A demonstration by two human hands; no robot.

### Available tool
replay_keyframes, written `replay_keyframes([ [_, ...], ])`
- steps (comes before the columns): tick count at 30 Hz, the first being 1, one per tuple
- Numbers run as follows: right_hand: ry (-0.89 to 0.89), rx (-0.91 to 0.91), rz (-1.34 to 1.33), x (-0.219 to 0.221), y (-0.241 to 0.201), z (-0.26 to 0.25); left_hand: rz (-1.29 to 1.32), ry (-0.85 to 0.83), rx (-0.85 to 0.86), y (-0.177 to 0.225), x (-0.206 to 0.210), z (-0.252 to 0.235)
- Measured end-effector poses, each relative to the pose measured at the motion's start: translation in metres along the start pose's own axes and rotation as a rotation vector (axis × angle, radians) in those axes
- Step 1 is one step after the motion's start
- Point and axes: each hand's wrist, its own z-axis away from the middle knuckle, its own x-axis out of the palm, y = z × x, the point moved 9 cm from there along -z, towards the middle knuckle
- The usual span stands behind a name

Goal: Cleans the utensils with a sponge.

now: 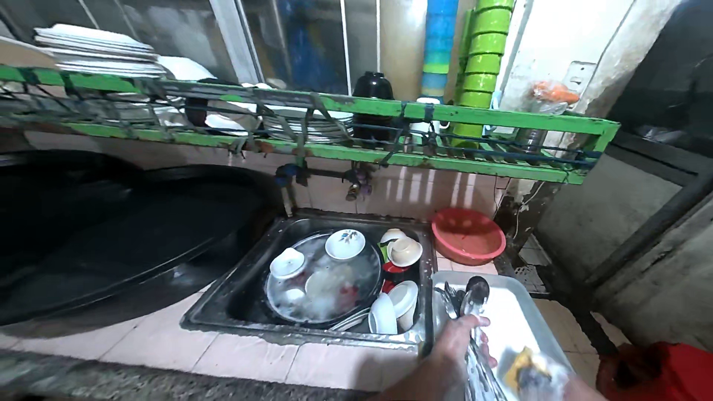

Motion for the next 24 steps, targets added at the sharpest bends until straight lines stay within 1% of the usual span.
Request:
replay_keyframes([
  [1, 0.141, 0.019, -0.08, -0.02, 0.002, -0.001, -0.02, -0.006, -0.029, -0.003, 0.001, 0.001],
  [3, 0.401, -0.037, -0.453, -0.047, -0.004, 0.002, -0.104, -0.018, -0.075, -0.008, 0.006, 0.003],
  [4, 0.459, -0.062, -0.641, -0.051, -0.01, 0.004, -0.157, -0.019, -0.086, -0.009, 0.007, 0.004],
  [5, 0.474, -0.083, -0.76, -0.05, -0.018, 0.004, -0.22, -0.019, -0.088, -0.01, 0.008, 0.005],
  [6, 0.474, -0.102, -0.804, -0.045, -0.026, 0.003, -0.305, -0.018, -0.082, -0.009, 0.008, 0.006],
  [7, 0.478, -0.106, -0.776, -0.038, -0.031, 0.0, -0.403, -0.006, -0.076, -0.008, 0.008, 0.008],
  [9, 0.587, -0.06, -0.691, -0.03, -0.033, -0.007, -0.524, 0.03, -0.056, -0.007, 0.007, 0.013],
  [11, 0.728, -0.022, -0.703, -0.033, -0.022, -0.013, -0.458, 0.068, -0.018, -0.006, 0.004, 0.012],
  [13, 0.791, -0.004, -0.743, -0.033, -0.015, -0.017, -0.41, 0.133, 0.011, -0.002, -0.002, 0.012],
  [14, 0.789, 0.005, -0.76, -0.027, -0.014, -0.018, -0.454, 0.163, 0.017, 0.001, -0.004, 0.013],
  [16, 0.694, 0.043, -0.752, -0.005, -0.018, -0.022, -0.634, 0.194, 0.019, 0.005, -0.005, 0.018],
  [17, 0.633, 0.056, -0.723, 0.003, -0.023, -0.023, -0.704, 0.185, 0.014, 0.007, -0.002, 0.022],
  [18, 0.611, 0.063, -0.686, 0.003, -0.025, -0.024, -0.745, 0.172, 0.018, 0.006, -0.001, 0.023],
  [19, 0.621, 0.074, -0.633, -0.003, -0.022, -0.026, -0.715, 0.151, 0.024, 0.003, 0.0, 0.021],
  [21, 0.707, 0.045, -0.537, -0.029, -0.013, -0.033, -0.551, 0.109, 0.049, -0.005, -0.001, 0.011],
  [22, 0.757, 0.02, -0.527, -0.045, -0.011, -0.033, -0.482, 0.1, 0.054, -0.008, -0.001, 0.006],
  [24, 0.81, 0.001, -0.589, -0.07, -0.01, -0.027, -0.44, 0.1, 0.033, -0.01, -0.004, 0.001],
])
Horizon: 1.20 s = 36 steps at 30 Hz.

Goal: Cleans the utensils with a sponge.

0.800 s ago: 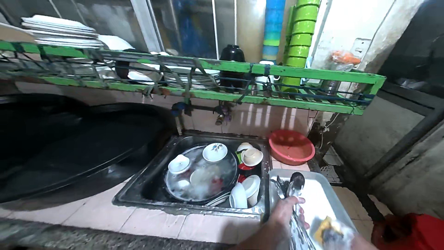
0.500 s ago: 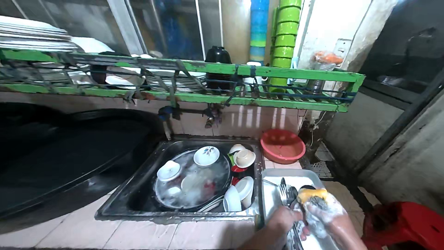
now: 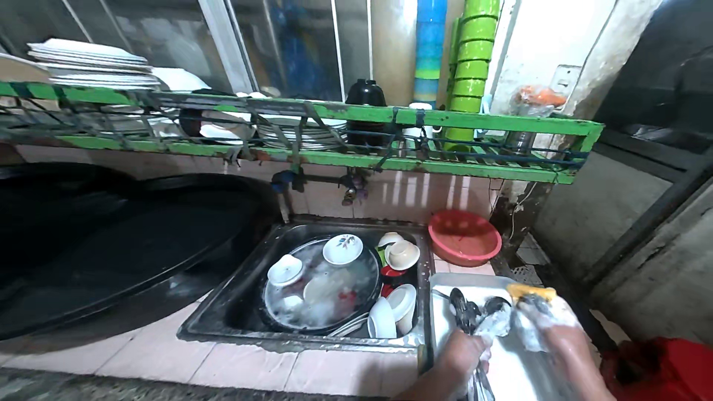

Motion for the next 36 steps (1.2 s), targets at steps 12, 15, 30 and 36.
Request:
replay_keyframes([
  [12, -0.192, 0.035, -0.144, 0.01, -0.002, 0.023, 0.159, -0.356, -0.087, -0.005, 0.024, 0.014],
  [15, -0.286, 0.08, -0.379, 0.006, 0.008, 0.023, 0.183, -0.297, -0.08, -0.004, 0.017, 0.009],
  [30, -0.059, 0.084, -0.06, 0.005, 0.012, 0.031, 0.159, 0.077, 0.094, 0.007, -0.01, 0.006],
  [36, -0.148, 0.101, -0.052, 0.041, 0.027, 0.063, -0.214, 0.037, -0.015, 0.006, -0.004, 0.018],
])
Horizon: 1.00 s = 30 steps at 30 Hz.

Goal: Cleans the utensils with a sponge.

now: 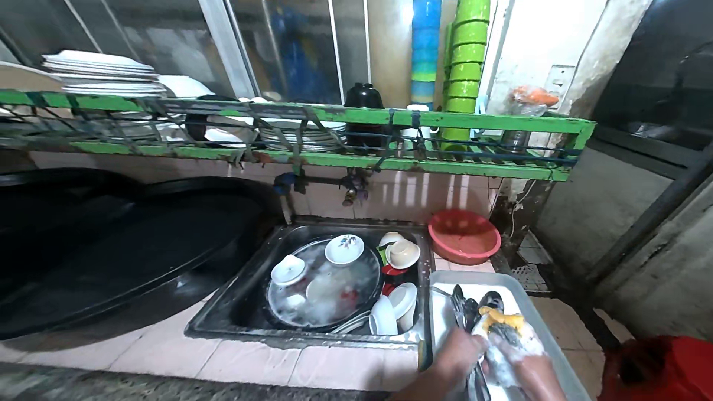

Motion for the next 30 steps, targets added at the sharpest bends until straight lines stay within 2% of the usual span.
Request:
replay_keyframes([
  [3, 0.015, -0.093, 0.3, -0.015, -0.012, -0.024, 0.006, 0.024, 0.006, -0.001, 0.0, -0.002],
  [4, 0.062, -0.119, 0.298, -0.024, -0.014, -0.034, 0.028, 0.03, 0.012, -0.001, 0.0, -0.005],
  [6, 0.161, -0.138, 0.086, -0.043, -0.018, -0.043, 0.086, 0.051, 0.017, 0.0, -0.003, -0.007],
  [8, 0.117, -0.087, -0.131, -0.044, -0.017, -0.04, 0.116, 0.065, 0.018, 0.0, -0.006, -0.007],
  [9, 0.052, -0.052, -0.138, -0.036, -0.016, -0.034, 0.124, 0.061, 0.018, 0.001, -0.006, -0.006],
  [12, -0.111, 0.001, 0.228, -0.009, -0.005, -0.024, 0.068, 0.051, 0.011, 0.002, -0.001, -0.004],
  [14, -0.057, -0.064, 0.418, -0.008, -0.005, -0.036, 0.04, 0.055, 0.005, 0.0, -0.001, -0.008],
  [17, 0.037, -0.092, 0.448, -0.01, -0.008, -0.041, 0.053, 0.072, 0.012, -0.001, -0.002, -0.011],
  [20, -0.066, -0.048, 0.47, 0.01, -0.005, -0.022, 0.027, 0.108, -0.011, 0.002, -0.006, -0.006],
  [23, -0.105, -0.065, 0.598, 0.01, -0.002, -0.038, 0.01, 0.132, -0.021, 0.0, -0.008, -0.007],
  [25, 0.024, -0.171, 0.527, -0.01, -0.013, -0.057, 0.03, 0.13, -0.015, 0.001, -0.007, -0.009],
  [27, 0.132, -0.215, 0.263, -0.034, -0.026, -0.068, 0.054, 0.114, -0.036, -0.001, -0.007, -0.009],
  [29, 0.112, -0.19, 0.086, -0.043, -0.025, -0.075, 0.11, 0.079, -0.048, -0.003, -0.005, -0.009],
  [30, 0.054, -0.181, 0.115, -0.039, -0.022, -0.074, 0.144, 0.042, -0.045, -0.004, -0.002, -0.009],
])
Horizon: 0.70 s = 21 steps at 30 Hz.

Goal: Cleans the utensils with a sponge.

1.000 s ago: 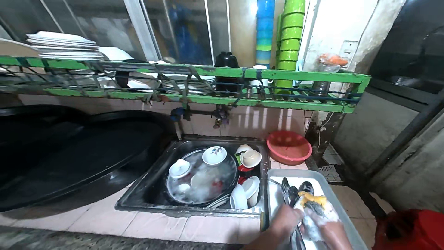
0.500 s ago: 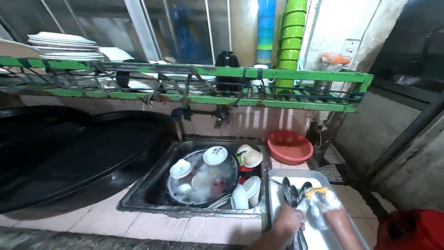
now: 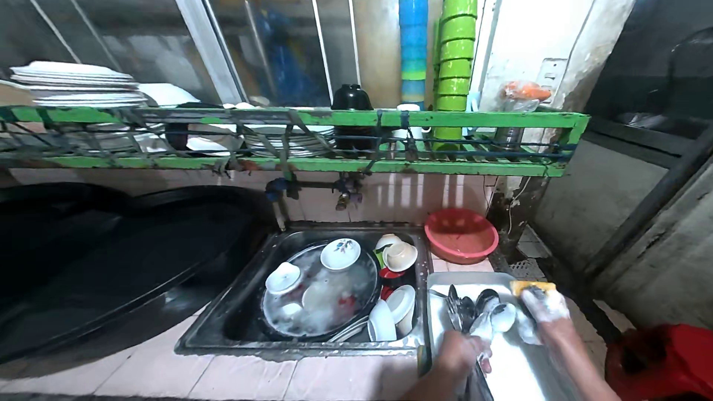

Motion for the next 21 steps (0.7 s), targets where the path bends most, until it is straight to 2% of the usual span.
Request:
replay_keyframes([
  [2, -0.178, 0.043, 0.17, 0.014, 0.005, 0.01, 0.032, -0.085, -0.011, 0.0, 0.009, 0.003],
  [4, -0.218, 0.054, 0.285, 0.012, -0.001, 0.016, 0.058, -0.152, 0.002, 0.0, 0.014, 0.004],
  [6, -0.058, -0.031, 0.244, -0.012, -0.012, 0.011, 0.072, -0.173, 0.026, -0.001, 0.013, 0.004],
  [9, 0.211, -0.048, -0.047, -0.053, -0.011, -0.003, 0.107, -0.187, 0.069, 0.0, 0.013, 0.002],
  [11, 0.236, 0.01, -0.188, -0.045, -0.004, 0.002, 0.109, -0.156, 0.072, 0.0, 0.012, -0.001],
  [16, -0.012, 0.16, -0.181, 0.035, 0.008, 0.047, 0.118, -0.047, 0.067, 0.002, 0.0, -0.004],
  [19, -0.107, 0.197, -0.139, 0.021, 0.014, 0.031, 0.183, -0.077, 0.174, 0.008, -0.002, -0.006],
  [21, -0.299, 0.28, 0.012, 0.013, 0.012, 0.029, 0.189, -0.069, 0.267, 0.017, -0.004, -0.007],
])
